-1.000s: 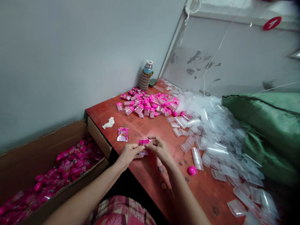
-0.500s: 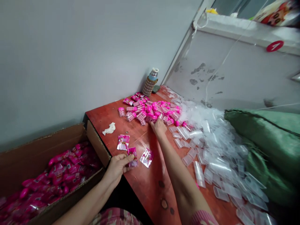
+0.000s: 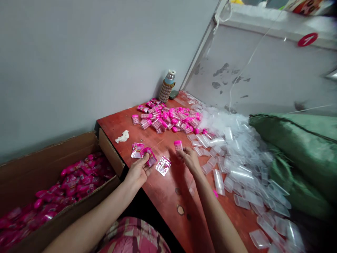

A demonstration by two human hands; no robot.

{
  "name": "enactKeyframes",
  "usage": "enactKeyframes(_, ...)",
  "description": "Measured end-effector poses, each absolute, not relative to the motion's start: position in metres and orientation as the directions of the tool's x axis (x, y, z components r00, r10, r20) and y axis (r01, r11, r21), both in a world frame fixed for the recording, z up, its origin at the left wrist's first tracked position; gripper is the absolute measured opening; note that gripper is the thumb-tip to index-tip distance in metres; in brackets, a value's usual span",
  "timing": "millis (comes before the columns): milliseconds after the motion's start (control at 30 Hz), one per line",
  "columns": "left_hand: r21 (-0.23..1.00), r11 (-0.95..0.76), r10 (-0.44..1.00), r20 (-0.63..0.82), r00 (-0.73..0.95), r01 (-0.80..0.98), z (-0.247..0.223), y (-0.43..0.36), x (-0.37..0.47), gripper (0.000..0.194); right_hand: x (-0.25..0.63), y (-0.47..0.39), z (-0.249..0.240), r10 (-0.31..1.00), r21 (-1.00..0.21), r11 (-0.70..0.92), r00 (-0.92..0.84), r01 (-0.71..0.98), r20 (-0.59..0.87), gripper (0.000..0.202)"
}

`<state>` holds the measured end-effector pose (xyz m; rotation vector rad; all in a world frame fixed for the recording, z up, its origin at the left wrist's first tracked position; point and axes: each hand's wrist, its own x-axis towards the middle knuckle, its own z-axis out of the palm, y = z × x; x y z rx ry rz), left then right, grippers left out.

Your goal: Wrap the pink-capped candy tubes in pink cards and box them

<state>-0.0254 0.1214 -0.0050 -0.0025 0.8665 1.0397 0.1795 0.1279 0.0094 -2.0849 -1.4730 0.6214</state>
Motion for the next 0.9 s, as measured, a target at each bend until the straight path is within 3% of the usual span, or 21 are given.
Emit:
enactKeyframes(67,0.361,0.523,0.746,-0.632,0.209,-0.772,-0.004,0.119,-0.023,0.005,0.161,0.096,0.013,0.961,-0.764,-0.240,0.257,0.598,-0.101,0.031)
enactKeyframes(133,0.343,0.509,0.745,-0.635,0.204,-0.790,-0.004,0.118,-0.021,0.004,0.137,0.062,0.013,0.967,-0.957,-0.198,0.204,0.212,-0.155,0.029)
enactKeyframes(233,0.343,0.515,0.738,-0.643,0.203,-0.786,-0.004,0.117,-0.015,0.004,0.104,0.024,0.008,0.957,-0.978,-0.203,0.201,-0.042,-0.207,0.025)
enactKeyframes(467,0.364,0.537,0.766,-0.588,0.259,-0.761,0.002,0.104,0.003,0.005,0.086,0.015,-0.002,0.942,-0.978,-0.205,0.265,-0.026,-0.205,0.027)
enactKeyframes(700,0.492,0.534,0.832,-0.449,0.326,-0.688,0.005,0.095,0.006,0.017,0.090,0.018,-0.009,0.950,-0.977,-0.172,0.243,-0.124,-0.198,0.025)
enactKeyframes(900,0.604,0.564,0.823,-0.360,0.439,-0.563,0.005,0.097,0.006,0.022,0.093,0.018,-0.013,0.946,-0.987,-0.127,0.287,-0.097,-0.150,0.023)
